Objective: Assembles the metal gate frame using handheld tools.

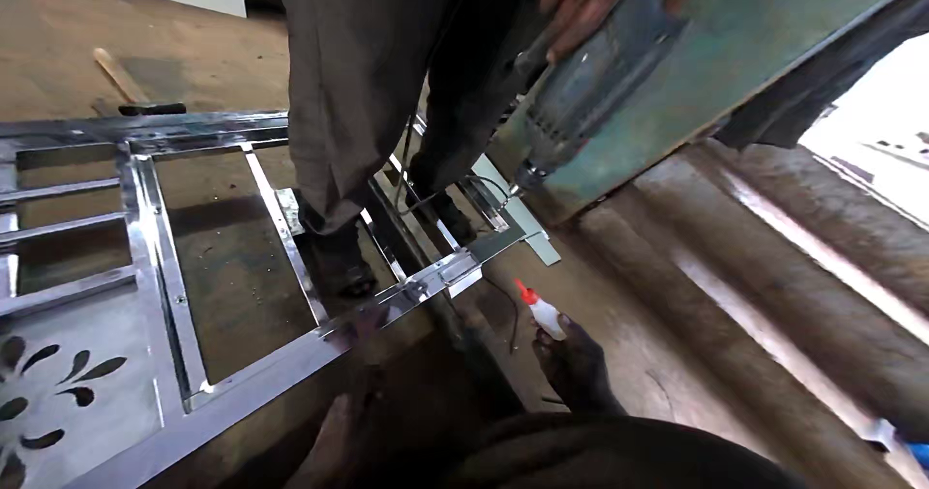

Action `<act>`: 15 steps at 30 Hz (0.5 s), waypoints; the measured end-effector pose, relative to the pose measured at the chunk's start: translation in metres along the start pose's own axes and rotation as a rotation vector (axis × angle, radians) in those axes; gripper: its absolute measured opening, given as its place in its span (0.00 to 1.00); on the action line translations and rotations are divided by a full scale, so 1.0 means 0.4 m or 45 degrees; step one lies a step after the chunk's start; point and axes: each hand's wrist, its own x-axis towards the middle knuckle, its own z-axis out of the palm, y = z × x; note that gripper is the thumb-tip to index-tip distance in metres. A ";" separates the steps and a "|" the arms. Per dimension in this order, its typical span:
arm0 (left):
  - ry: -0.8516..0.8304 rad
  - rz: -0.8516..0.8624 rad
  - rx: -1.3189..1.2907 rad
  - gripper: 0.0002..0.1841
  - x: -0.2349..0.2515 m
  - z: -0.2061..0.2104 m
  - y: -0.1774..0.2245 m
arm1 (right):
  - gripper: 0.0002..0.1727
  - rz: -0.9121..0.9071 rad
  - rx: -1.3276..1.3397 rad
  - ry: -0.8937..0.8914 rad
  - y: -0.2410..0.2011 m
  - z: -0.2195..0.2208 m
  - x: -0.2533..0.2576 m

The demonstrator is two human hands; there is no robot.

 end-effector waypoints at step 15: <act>0.650 -0.105 -1.917 0.14 0.078 -0.012 -0.084 | 0.15 -0.174 -0.333 0.168 -0.066 -0.035 0.088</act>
